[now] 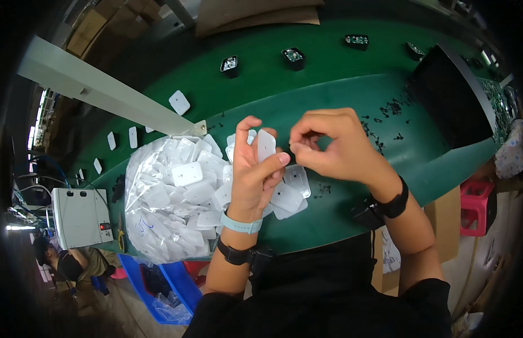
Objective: The person assembles small electronic devices by inserting circuit boards into white plastic casings and securing them with black screws. They repeatedly pick up components from a green workbench, align the parts, and fasten them together by hand.
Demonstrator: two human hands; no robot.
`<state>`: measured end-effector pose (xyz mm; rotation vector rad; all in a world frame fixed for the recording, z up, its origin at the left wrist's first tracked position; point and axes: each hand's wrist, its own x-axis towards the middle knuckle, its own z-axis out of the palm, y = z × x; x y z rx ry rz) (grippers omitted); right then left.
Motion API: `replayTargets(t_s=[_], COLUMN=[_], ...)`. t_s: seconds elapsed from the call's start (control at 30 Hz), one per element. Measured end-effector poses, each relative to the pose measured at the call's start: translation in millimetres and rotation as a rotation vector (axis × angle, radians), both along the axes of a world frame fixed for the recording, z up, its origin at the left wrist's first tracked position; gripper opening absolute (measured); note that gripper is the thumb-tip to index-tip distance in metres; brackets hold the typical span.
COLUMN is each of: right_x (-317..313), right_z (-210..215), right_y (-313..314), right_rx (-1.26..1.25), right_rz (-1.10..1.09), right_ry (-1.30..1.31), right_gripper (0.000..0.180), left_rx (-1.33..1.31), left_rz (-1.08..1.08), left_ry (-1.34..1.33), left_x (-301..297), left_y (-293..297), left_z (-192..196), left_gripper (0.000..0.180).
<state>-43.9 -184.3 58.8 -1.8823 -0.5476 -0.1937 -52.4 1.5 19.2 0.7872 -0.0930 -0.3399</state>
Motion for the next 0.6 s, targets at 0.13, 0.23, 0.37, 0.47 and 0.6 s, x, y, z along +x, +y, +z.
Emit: replayTargets(t_s=[0.13, 0.23, 0.37, 0.47, 0.6], right_x=[15.6, 10.0, 10.6, 13.1, 14.3], right_z=[-19.7, -30.3, -34.7, -41.0, -45.6], right_y=[9.8, 10.1, 8.4, 12.0, 10.1], right_rx=[0.135, 0.064, -0.024, -0.016, -0.052], right_rz=[-0.024, -0.060, -0.044, -0.067, -0.111], right_ry=[-0.022, -0.082, -0.227, -0.364, -0.422], right_gripper=[0.006, 0.007, 0.010, 0.013, 0.014], left_rx=[-0.114, -0.056, 0.055, 0.012, 0.189], left_rz=[-0.059, -0.069, -0.066, -0.175, 0.027], left_ry=[0.123, 0.133, 0.150, 0.122, 0.096], left_x=[5.6, 8.5, 3.6, 2.0, -0.7], left_y=[2.9, 3.9, -7.1, -5.7, -14.0], left_z=[2.1, -5.0, 1.3, -3.2, -0.8], left_gripper=[0.031, 0.043, 0.061, 0.062, 0.051])
